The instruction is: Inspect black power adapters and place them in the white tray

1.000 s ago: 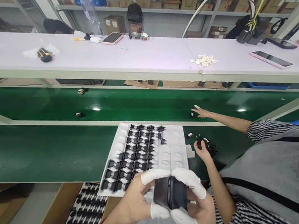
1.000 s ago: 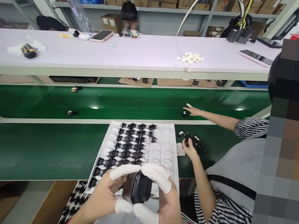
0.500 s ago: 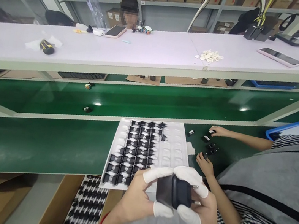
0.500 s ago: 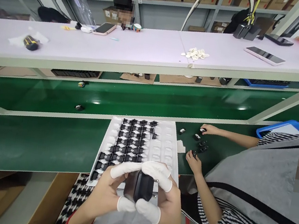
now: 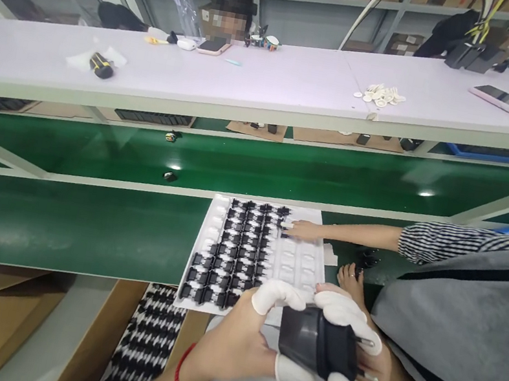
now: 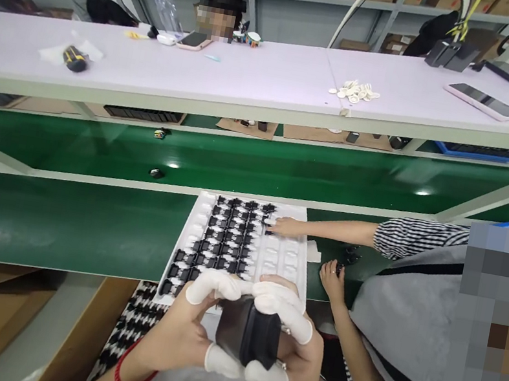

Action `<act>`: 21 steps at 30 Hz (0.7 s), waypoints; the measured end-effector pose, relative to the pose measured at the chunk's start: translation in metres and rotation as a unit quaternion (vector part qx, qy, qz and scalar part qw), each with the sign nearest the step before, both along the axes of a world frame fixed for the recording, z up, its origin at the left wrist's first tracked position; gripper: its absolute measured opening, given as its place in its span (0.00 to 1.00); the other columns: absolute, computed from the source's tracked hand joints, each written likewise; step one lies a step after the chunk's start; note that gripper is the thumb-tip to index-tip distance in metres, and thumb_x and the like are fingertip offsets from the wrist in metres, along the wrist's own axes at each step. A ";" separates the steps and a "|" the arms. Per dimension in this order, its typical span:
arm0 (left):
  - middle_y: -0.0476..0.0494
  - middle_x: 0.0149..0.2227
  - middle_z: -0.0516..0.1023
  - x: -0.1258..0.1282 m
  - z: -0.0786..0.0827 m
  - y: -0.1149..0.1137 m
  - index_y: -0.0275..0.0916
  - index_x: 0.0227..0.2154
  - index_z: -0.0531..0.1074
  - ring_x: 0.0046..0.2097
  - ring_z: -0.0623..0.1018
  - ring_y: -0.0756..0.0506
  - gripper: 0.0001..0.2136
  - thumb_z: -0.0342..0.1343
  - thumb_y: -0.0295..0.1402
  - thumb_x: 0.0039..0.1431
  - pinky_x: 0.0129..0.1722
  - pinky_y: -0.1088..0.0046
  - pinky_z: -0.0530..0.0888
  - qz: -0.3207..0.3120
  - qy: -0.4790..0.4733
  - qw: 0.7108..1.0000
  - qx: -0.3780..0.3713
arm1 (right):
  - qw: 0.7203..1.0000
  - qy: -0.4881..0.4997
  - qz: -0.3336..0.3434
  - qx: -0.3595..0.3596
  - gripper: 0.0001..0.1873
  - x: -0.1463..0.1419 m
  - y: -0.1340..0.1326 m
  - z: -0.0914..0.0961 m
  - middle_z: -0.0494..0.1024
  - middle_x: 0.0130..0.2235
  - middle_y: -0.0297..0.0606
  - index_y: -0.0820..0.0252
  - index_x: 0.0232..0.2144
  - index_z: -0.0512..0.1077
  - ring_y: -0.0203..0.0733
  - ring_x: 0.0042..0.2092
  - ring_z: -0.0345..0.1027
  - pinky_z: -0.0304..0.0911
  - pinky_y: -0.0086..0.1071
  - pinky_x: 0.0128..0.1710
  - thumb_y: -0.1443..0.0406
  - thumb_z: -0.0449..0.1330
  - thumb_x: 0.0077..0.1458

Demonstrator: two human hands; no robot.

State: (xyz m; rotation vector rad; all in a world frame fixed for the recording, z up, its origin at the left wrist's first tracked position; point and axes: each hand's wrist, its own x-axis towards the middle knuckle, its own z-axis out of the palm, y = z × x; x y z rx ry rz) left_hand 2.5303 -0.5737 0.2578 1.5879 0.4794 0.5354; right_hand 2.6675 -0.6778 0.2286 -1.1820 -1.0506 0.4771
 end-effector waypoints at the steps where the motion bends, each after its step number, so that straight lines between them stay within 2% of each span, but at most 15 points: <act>1: 0.42 0.42 0.81 0.001 0.001 0.001 0.41 0.41 0.72 0.43 0.79 0.42 0.25 0.73 0.43 0.40 0.45 0.69 0.73 0.000 0.009 1.000 0.007 | 1.000 0.014 0.007 0.011 0.22 -0.001 0.000 -0.001 0.80 0.46 0.40 0.44 0.50 0.74 0.55 0.52 0.74 0.75 0.50 0.48 0.45 0.60 0.57; 4: 0.42 0.41 0.81 0.002 0.004 0.004 0.41 0.41 0.73 0.42 0.80 0.42 0.25 0.72 0.44 0.41 0.44 0.67 0.74 -0.007 0.030 0.999 0.023 | 0.998 0.049 0.010 0.027 0.20 -0.002 0.003 0.003 0.80 0.47 0.40 0.47 0.48 0.76 0.55 0.52 0.74 0.75 0.48 0.49 0.48 0.62 0.56; 7: 0.42 0.42 0.82 0.003 0.004 0.006 0.41 0.43 0.74 0.43 0.80 0.41 0.25 0.72 0.44 0.41 0.46 0.66 0.75 -0.003 0.032 0.999 0.028 | 0.998 0.044 -0.030 -0.015 0.20 -0.003 0.008 0.011 0.81 0.46 0.40 0.48 0.45 0.77 0.53 0.49 0.76 0.77 0.42 0.45 0.47 0.63 0.55; 11: 0.43 0.42 0.81 0.003 0.000 0.007 0.42 0.44 0.74 0.44 0.80 0.42 0.25 0.72 0.44 0.43 0.46 0.67 0.75 0.011 0.013 1.000 0.023 | 0.995 0.033 -0.068 -0.067 0.15 -0.005 0.014 0.016 0.82 0.44 0.38 0.50 0.45 0.79 0.49 0.43 0.79 0.78 0.34 0.38 0.58 0.66 0.54; 16: 0.45 0.40 0.80 0.003 -0.005 0.008 0.42 0.39 0.72 0.39 0.79 0.45 0.24 0.72 0.45 0.41 0.41 0.70 0.73 0.045 0.013 0.999 0.011 | 0.994 0.061 -0.064 -0.057 0.17 -0.013 0.024 0.007 0.83 0.42 0.42 0.54 0.42 0.81 0.54 0.44 0.79 0.79 0.37 0.35 0.63 0.71 0.48; 21: 0.45 0.37 0.81 0.003 -0.007 0.011 0.41 0.35 0.71 0.36 0.79 0.46 0.23 0.72 0.46 0.40 0.36 0.71 0.73 0.064 0.023 0.998 0.016 | 0.994 0.077 -0.072 -0.022 0.16 -0.023 0.032 -0.004 0.83 0.42 0.40 0.49 0.45 0.79 0.52 0.42 0.80 0.79 0.36 0.33 0.63 0.69 0.51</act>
